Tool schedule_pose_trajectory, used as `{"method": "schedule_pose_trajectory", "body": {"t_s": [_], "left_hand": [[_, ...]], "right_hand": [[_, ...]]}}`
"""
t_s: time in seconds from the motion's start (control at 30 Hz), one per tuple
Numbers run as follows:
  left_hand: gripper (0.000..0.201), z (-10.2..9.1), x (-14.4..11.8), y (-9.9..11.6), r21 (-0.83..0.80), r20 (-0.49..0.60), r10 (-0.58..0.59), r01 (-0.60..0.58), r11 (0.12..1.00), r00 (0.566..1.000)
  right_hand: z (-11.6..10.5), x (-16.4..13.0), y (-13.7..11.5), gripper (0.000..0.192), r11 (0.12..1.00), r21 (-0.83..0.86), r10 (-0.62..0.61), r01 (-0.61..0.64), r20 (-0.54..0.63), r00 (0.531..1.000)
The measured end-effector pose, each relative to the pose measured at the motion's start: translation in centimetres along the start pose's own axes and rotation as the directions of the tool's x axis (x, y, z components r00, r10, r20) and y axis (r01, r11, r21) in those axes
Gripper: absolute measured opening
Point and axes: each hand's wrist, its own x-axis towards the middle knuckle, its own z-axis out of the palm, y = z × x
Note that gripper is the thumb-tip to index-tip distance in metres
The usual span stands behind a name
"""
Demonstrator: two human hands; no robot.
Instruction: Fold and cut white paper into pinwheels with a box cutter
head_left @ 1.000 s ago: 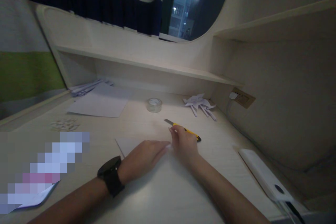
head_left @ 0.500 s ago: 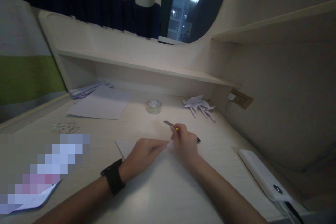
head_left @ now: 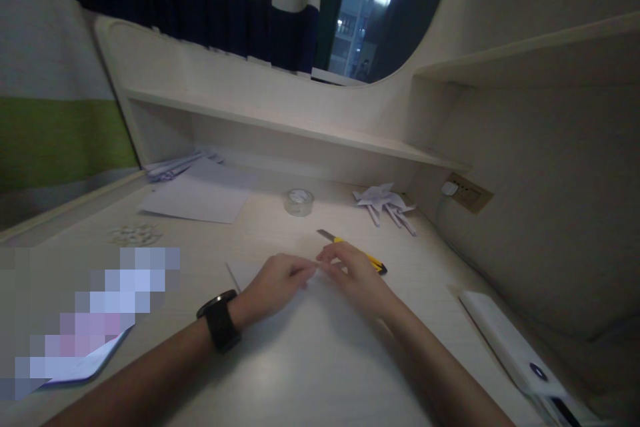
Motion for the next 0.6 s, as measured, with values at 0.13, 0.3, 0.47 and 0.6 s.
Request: {"method": "schedule_pose_trajectory", "body": {"t_s": [0.13, 0.3, 0.47, 0.6], "left_hand": [[0.033, -0.11, -0.01, 0.17, -0.016, 0.009, -0.008, 0.008, 1.000, 1.000], [0.032, -0.03, -0.03, -0.02, -0.051, 0.018, -0.004, 0.005, 0.999, 1.000], [0.032, 0.05, 0.04, -0.30, -0.038, 0.020, -0.022, 0.023, 0.999, 1.000], [0.032, 0.06, 0.08, -0.35, -0.019, 0.008, -0.027, 0.027, 0.999, 1.000]], "right_hand": [[0.31, -0.07, 0.17, 0.007, 0.998, -0.061, 0.012, -0.013, -0.023, 1.000], [0.54, -0.12, 0.29, 0.005, 0.992, -0.124, -0.003, 0.000, -0.023, 1.000], [0.85, -0.13, 0.47, 0.007, 0.986, -0.166, -0.008, 0.005, -0.018, 1.000], [1.03, -0.14, 0.62, 0.006, 0.984, -0.179, -0.004, -0.001, -0.028, 1.000]]}}
